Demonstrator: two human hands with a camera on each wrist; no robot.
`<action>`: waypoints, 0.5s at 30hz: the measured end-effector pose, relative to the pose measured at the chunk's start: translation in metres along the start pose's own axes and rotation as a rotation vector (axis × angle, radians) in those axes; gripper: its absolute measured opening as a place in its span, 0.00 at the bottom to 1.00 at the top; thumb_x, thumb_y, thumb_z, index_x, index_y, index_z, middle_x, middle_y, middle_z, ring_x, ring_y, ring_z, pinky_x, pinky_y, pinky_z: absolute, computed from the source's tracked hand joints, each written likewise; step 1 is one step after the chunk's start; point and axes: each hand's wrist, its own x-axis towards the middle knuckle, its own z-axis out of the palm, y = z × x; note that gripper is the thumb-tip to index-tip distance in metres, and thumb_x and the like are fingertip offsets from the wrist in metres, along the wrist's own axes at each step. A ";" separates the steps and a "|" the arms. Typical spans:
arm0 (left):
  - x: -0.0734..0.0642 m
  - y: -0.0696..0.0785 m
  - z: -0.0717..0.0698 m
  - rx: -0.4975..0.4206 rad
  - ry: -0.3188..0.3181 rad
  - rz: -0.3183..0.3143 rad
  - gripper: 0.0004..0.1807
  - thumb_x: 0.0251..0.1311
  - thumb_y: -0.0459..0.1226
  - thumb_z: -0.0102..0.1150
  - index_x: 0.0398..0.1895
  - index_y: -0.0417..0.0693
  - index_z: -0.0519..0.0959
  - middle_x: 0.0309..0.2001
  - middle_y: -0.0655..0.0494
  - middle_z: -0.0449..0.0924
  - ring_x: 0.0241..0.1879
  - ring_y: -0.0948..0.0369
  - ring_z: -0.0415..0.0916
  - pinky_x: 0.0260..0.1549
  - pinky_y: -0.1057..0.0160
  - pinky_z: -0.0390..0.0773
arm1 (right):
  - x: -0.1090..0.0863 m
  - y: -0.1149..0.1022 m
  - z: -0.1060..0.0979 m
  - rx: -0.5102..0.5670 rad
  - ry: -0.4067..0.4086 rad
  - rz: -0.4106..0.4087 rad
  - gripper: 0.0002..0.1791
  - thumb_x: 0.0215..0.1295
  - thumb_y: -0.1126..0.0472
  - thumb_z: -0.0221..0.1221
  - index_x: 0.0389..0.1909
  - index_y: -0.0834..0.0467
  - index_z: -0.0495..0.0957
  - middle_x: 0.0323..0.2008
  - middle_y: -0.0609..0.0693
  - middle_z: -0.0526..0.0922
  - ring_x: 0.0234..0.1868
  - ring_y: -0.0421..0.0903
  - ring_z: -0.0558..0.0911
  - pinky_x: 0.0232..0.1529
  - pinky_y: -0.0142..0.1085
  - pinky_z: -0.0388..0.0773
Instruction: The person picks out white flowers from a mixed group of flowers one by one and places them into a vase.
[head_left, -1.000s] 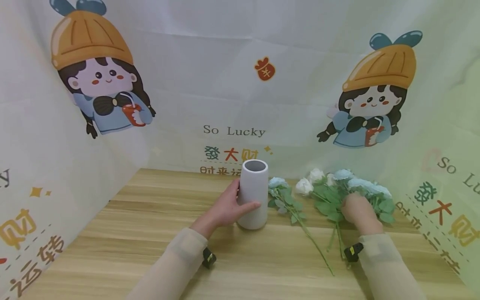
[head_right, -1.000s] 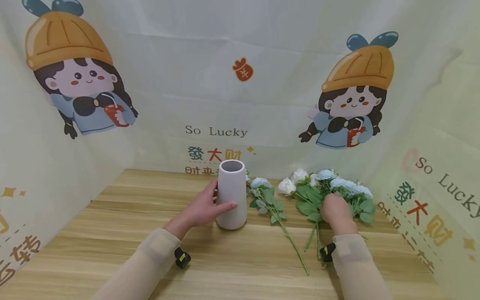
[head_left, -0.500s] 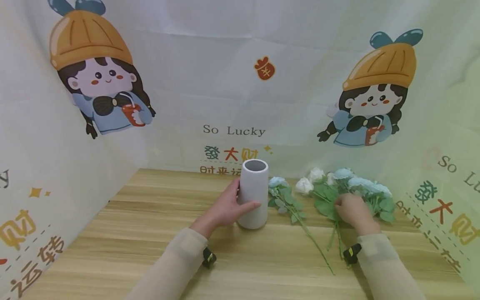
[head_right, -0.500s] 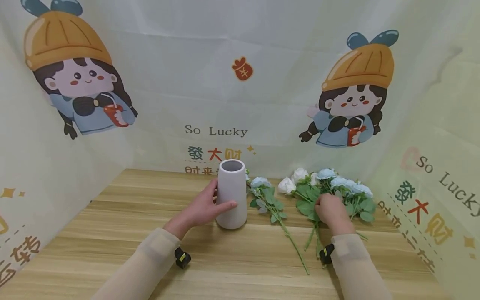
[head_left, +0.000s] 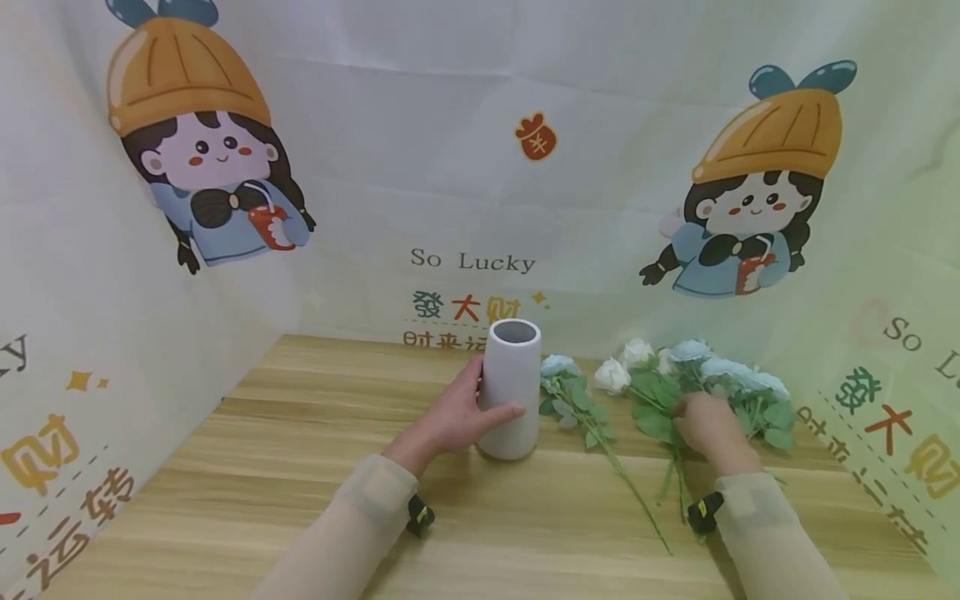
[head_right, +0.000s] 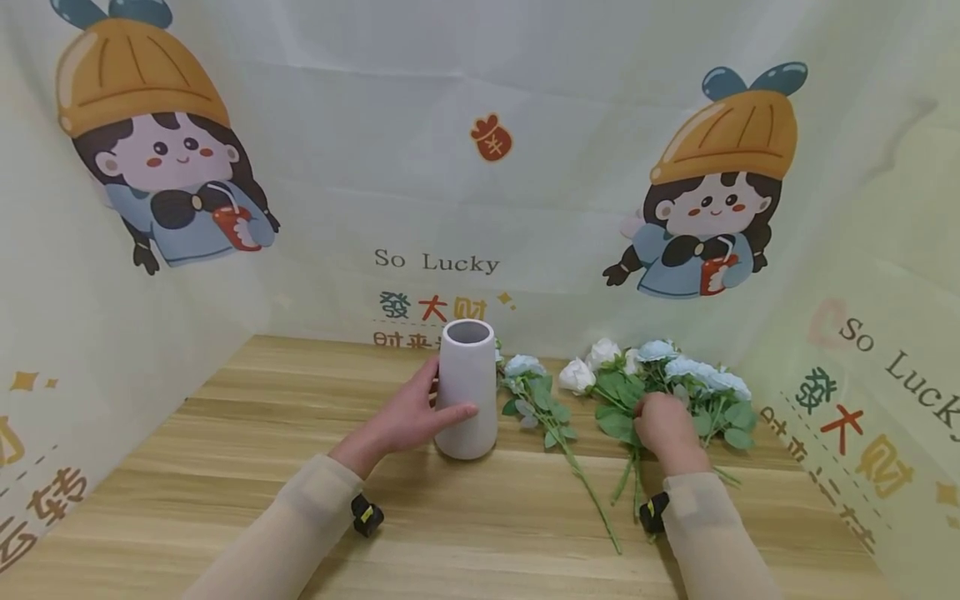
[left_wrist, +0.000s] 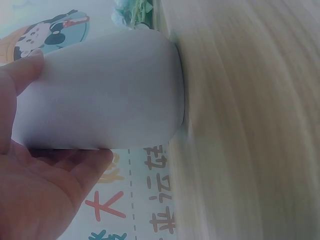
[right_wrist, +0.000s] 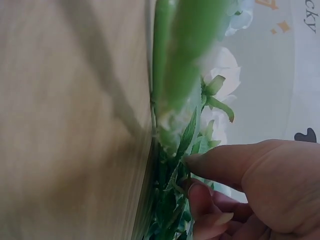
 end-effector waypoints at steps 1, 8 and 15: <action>0.000 0.001 0.000 -0.002 0.001 0.000 0.51 0.68 0.52 0.76 0.86 0.48 0.57 0.81 0.40 0.68 0.80 0.41 0.68 0.78 0.33 0.71 | 0.000 0.000 0.000 0.001 -0.001 -0.004 0.16 0.74 0.69 0.58 0.55 0.76 0.82 0.56 0.77 0.85 0.59 0.79 0.82 0.62 0.69 0.82; 0.000 0.000 0.000 -0.010 0.000 -0.007 0.51 0.67 0.52 0.76 0.85 0.48 0.58 0.81 0.40 0.68 0.80 0.40 0.68 0.78 0.32 0.71 | 0.000 -0.003 0.003 -0.003 -0.016 -0.052 0.26 0.67 0.74 0.51 0.65 0.74 0.79 0.65 0.79 0.79 0.68 0.81 0.75 0.66 0.69 0.80; 0.001 -0.001 -0.001 -0.006 -0.002 0.001 0.51 0.68 0.52 0.76 0.85 0.49 0.58 0.80 0.41 0.69 0.79 0.41 0.69 0.77 0.33 0.72 | 0.001 -0.007 0.005 -0.011 -0.064 -0.083 0.24 0.79 0.68 0.52 0.70 0.74 0.74 0.66 0.80 0.77 0.71 0.85 0.69 0.71 0.74 0.73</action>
